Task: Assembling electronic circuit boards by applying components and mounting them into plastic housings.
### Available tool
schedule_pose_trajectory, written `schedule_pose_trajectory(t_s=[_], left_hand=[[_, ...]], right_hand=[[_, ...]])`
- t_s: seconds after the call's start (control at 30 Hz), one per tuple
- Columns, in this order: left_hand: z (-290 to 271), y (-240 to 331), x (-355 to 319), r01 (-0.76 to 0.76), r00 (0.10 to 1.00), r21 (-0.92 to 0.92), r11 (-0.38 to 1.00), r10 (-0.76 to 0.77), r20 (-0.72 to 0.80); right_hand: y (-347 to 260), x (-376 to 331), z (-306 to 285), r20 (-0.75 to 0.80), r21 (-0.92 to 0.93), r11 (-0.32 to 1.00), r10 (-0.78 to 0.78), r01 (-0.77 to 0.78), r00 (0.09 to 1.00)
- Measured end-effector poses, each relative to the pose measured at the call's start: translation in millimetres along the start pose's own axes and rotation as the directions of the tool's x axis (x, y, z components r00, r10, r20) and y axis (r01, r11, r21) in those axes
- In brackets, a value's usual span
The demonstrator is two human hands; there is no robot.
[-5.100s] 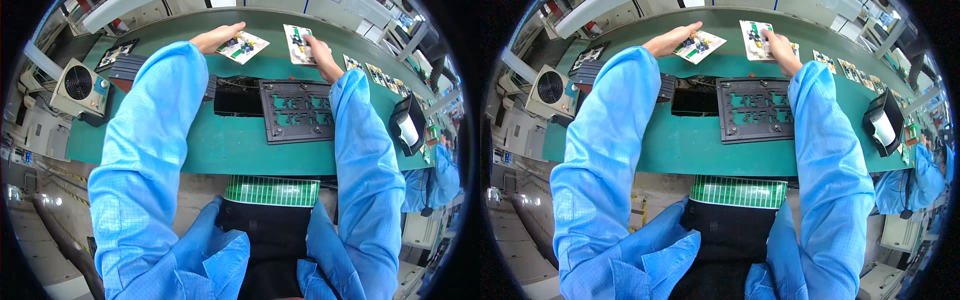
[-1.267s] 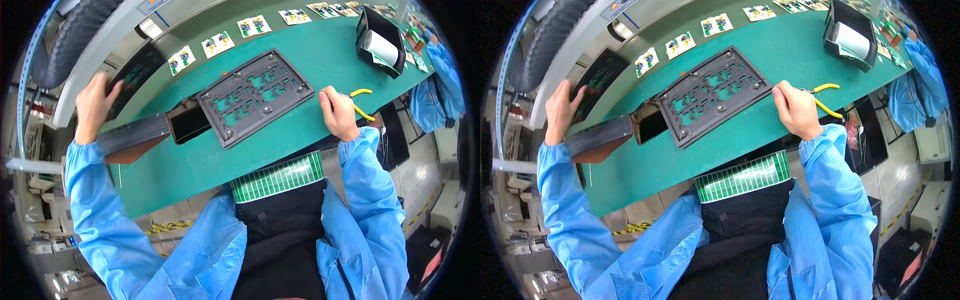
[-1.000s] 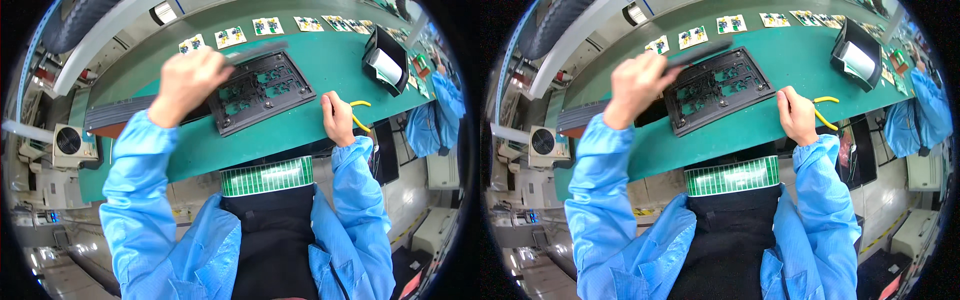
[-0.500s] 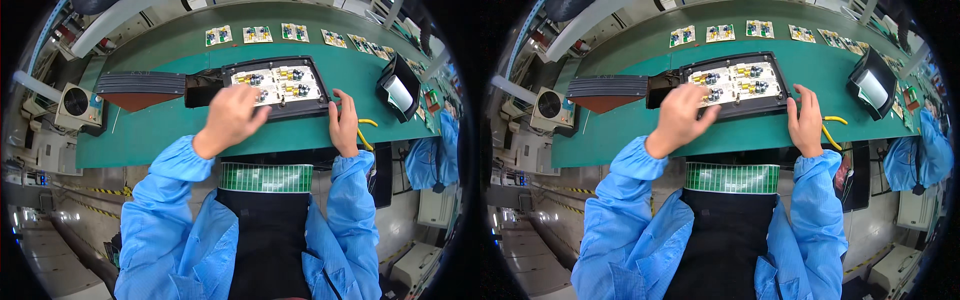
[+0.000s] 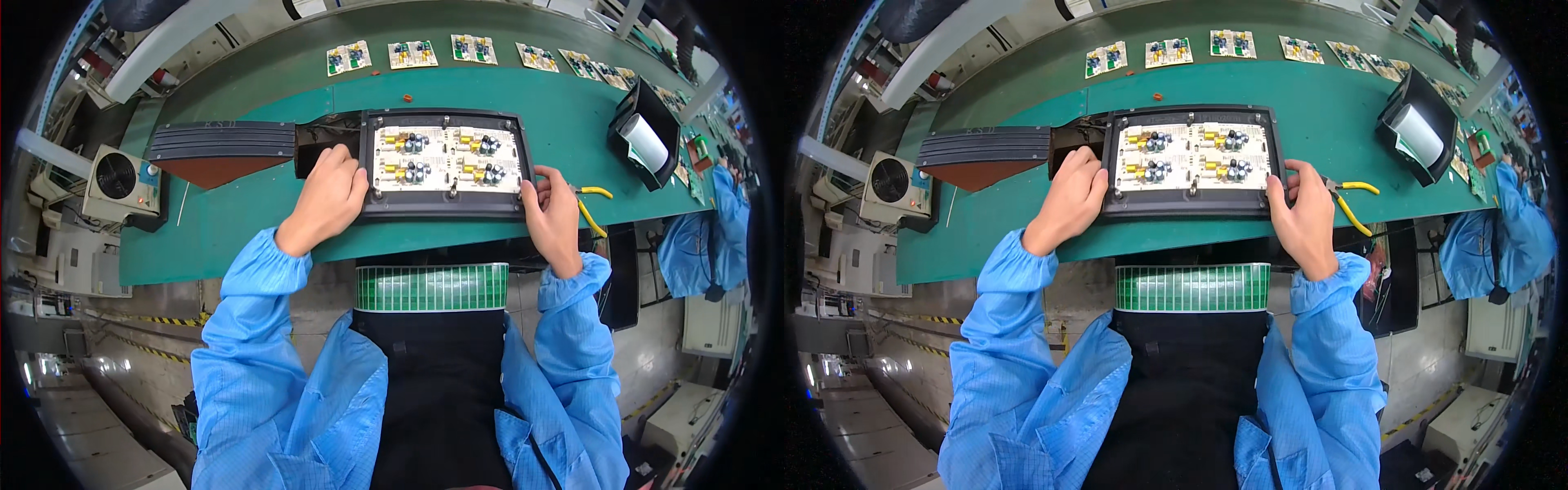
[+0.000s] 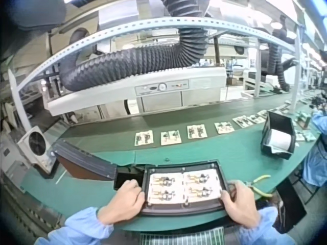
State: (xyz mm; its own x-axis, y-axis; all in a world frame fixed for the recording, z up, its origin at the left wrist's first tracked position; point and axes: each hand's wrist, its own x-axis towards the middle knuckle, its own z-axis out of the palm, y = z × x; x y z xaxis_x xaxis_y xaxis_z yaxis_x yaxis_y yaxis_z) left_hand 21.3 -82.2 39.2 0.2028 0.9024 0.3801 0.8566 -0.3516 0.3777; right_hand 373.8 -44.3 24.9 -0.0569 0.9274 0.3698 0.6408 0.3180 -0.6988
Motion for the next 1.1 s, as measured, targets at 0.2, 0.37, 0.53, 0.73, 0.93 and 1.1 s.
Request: schedule_pose_trajectory(t_s=[0.2,0.37,0.53,0.73,0.93,1.1], left_hand=[[-53.5,23.8,11.7,0.003,0.990,0.168,0.986,-0.026,0.137],[-42.6,2.1,40.9,-0.076,0.997,0.067,0.995,0.078,-0.029],[-34.7,8.3,68.0,-0.220,0.967,-0.028,0.975,0.221,0.124],[-24.5,3.5,90.2,-0.227,0.923,-0.033,0.973,0.225,0.313],[-25.4,-1.7,115.2,-0.150,0.832,-0.086,0.985,0.173,0.528],[-21.9,2.9,129.0,-0.098,0.777,-0.050,0.994,0.108,0.620]], right_hand=[[-18.7,22.2,-14.1,0.147,0.038,0.993,0.107,-0.114,0.983],[-4.8,21.3,-0.4,0.138,0.081,0.994,0.065,-0.077,0.988],[11.2,15.1,4.8,0.046,0.204,0.979,-0.039,0.029,0.998],[30.9,20.3,3.7,0.076,0.414,0.908,0.038,-0.066,0.996],[31.2,16.5,4.3,0.058,0.429,0.900,0.055,-0.075,0.997],[37.4,10.4,10.1,0.034,0.439,0.897,0.050,-0.060,0.998]])
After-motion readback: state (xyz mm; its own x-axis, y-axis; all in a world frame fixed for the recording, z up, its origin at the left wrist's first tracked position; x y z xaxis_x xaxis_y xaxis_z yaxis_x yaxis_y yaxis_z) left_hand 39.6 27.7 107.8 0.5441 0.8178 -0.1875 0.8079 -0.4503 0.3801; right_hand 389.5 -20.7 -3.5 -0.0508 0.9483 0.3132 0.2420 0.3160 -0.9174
